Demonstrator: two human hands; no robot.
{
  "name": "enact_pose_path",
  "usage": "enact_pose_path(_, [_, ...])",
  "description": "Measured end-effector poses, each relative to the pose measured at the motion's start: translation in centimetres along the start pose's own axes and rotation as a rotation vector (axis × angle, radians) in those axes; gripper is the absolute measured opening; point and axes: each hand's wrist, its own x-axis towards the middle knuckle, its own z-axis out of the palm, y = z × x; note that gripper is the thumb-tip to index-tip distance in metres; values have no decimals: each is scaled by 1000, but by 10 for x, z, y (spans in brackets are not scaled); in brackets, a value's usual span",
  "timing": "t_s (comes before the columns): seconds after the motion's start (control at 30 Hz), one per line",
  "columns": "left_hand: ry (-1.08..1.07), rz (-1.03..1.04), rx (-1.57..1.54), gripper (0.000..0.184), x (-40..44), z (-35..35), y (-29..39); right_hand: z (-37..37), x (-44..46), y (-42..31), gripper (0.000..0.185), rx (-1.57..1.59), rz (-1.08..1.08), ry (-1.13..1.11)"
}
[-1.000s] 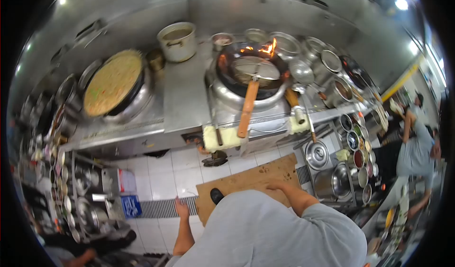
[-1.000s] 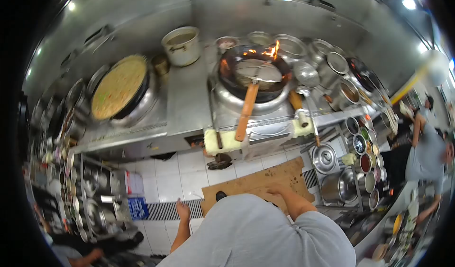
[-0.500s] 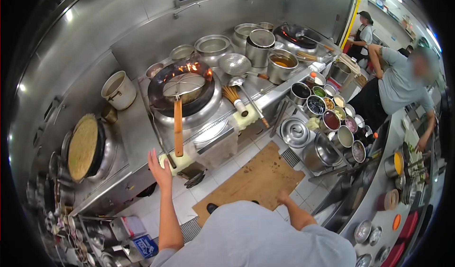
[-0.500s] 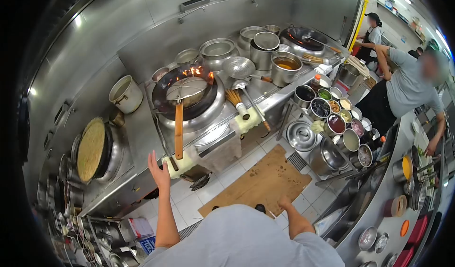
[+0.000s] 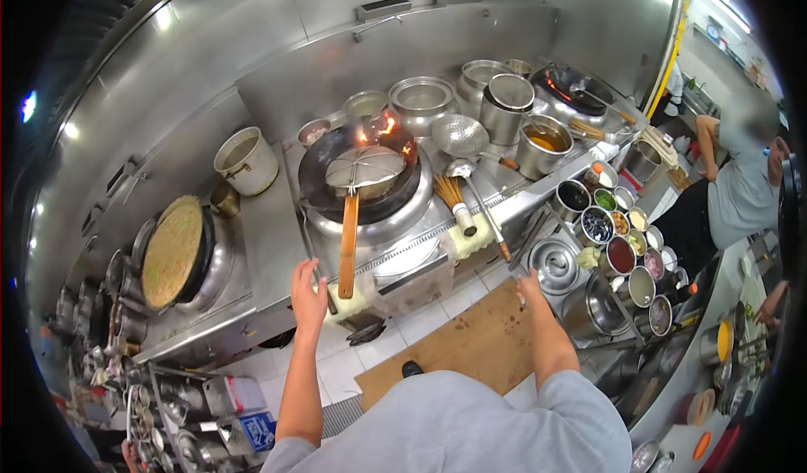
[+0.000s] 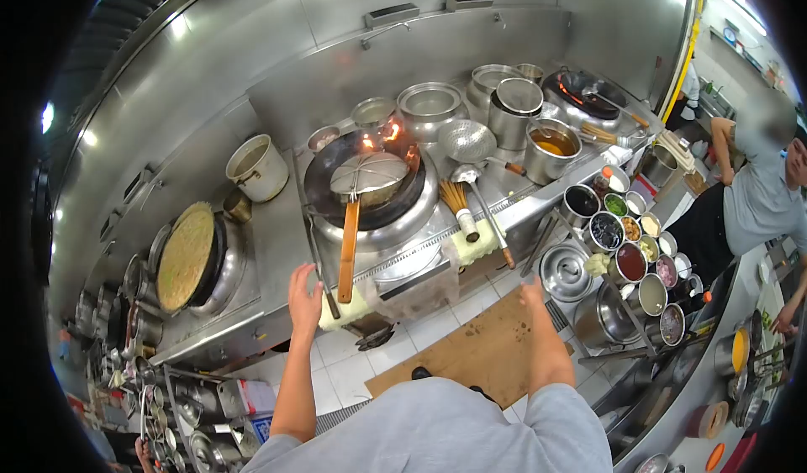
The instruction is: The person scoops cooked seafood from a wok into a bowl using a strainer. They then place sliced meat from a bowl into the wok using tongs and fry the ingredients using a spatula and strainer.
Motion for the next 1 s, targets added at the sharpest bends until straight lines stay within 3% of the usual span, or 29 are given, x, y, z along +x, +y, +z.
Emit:
enact_pose_path(0.1, [-13, 9, -14, 37, 4, 9, -22, 19, 5, -32, 66, -122, -96, 91])
enact_pose_path(0.17, [-29, -11, -20, 39, 4, 21, -32, 32, 37, -40, 68, -549, -312, 185])
enact_pose_path(0.23, [-88, -24, -15, 40, -1, 43, -44, 44, 25, -65, 73, -545, -267, 106])
enact_pose_path(0.3, [-151, -70, 14, 47, -1, 57, -37, 52, 74, -38, 71, -648, -332, 139])
enact_pose_path(0.37, [-220, -90, 164, 60, -2, 79, -30, 61, 98, -27, 61, -615, -393, 68])
enact_pose_path(0.43, [-247, -127, 228, 63, 3, 94, -18, 68, 89, -49, 45, -500, -190, -232])
enact_pose_path(0.47, [-293, -137, 280, 66, 9, 99, -15, 73, 65, -68, 29, -312, -30, -263])
enact_pose_path(0.57, [-314, -139, 352, 65, 24, 129, -31, 83, 48, -103, 24, -296, -146, -413])
enact_pose_path(0.63, [-257, -160, 412, 63, 48, 122, -20, 90, 15, -141, 23, -140, -209, -529])
enact_pose_path(0.7, [-210, -180, 468, 63, 67, 117, -23, 92, -12, -161, 23, 194, -122, -689])
enact_pose_path(0.83, [-159, -192, 328, 62, 91, 115, -34, 92, -51, -186, 21, 171, -159, -786])
enact_pose_path(0.9, [-148, -186, 255, 62, 101, 106, -17, 101, -61, -231, 24, -174, -382, -644])
enact_pose_path(0.97, [-377, -693, -398, 62, 114, 78, 24, 119, -54, -257, 29, -257, -501, -625])
enact_pose_path(1.0, [-369, -694, -400, 62, 112, 73, 28, 128, -49, -270, 34, -273, -534, -643])
